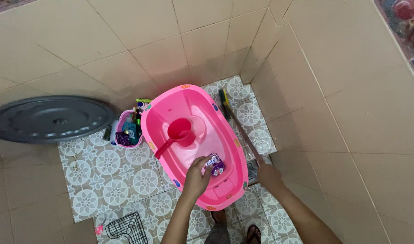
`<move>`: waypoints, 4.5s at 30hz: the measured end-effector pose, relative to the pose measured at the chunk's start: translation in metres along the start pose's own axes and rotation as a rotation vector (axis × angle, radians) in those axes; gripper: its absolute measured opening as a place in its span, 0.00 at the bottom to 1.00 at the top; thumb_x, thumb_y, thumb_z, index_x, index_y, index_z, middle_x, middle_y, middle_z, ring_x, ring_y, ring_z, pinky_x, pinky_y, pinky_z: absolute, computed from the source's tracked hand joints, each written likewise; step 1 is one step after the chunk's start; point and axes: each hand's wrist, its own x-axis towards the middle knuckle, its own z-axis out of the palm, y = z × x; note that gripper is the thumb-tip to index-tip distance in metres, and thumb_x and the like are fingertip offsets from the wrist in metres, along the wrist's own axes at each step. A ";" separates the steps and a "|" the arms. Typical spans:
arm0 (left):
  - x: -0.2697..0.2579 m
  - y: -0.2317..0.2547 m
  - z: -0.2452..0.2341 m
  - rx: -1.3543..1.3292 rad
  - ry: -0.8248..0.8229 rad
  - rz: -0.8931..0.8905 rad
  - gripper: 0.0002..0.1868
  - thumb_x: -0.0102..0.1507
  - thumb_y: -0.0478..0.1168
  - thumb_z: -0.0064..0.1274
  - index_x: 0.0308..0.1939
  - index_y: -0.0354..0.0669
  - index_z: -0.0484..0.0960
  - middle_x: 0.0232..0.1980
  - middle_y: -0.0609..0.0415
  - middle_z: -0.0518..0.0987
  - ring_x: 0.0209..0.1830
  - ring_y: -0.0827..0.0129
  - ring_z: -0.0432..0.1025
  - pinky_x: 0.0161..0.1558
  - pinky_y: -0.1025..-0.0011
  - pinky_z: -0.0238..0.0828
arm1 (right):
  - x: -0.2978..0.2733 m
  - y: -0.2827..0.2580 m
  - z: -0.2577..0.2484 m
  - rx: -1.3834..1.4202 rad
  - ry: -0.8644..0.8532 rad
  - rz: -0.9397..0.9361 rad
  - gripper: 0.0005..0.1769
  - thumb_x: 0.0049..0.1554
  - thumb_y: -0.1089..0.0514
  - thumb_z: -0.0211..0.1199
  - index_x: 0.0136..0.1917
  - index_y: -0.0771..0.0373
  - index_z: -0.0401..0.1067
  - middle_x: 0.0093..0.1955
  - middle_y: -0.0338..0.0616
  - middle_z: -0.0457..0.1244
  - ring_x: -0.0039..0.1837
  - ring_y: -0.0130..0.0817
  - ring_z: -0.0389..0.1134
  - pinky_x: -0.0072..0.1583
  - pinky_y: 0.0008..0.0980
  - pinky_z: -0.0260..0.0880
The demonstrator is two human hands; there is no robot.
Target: Scrubbing tiled bathroom floor with a brush and water.
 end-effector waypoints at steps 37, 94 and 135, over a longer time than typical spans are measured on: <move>-0.069 0.025 0.050 -0.027 -0.005 0.057 0.19 0.66 0.41 0.51 0.59 0.36 0.81 0.60 0.38 0.78 0.61 0.48 0.74 0.63 0.61 0.68 | -0.132 0.145 0.088 0.161 -0.106 0.220 0.29 0.63 0.56 0.48 0.77 0.60 0.57 0.56 0.59 0.70 0.58 0.54 0.74 0.60 0.51 0.73; -0.349 -0.025 0.070 0.095 0.002 0.154 0.19 0.66 0.42 0.53 0.59 0.41 0.82 0.61 0.38 0.78 0.63 0.46 0.71 0.64 0.59 0.66 | -0.337 0.105 0.312 0.154 -0.064 0.118 0.35 0.64 0.55 0.43 0.83 0.58 0.45 0.56 0.61 0.69 0.54 0.57 0.73 0.54 0.56 0.75; -0.284 0.001 0.172 0.066 -0.139 0.133 0.18 0.65 0.41 0.54 0.57 0.37 0.80 0.60 0.40 0.79 0.61 0.48 0.73 0.63 0.61 0.69 | -0.191 0.236 0.353 0.938 0.228 0.139 0.22 0.64 0.47 0.58 0.43 0.69 0.76 0.29 0.42 0.65 0.31 0.31 0.65 0.34 0.37 0.63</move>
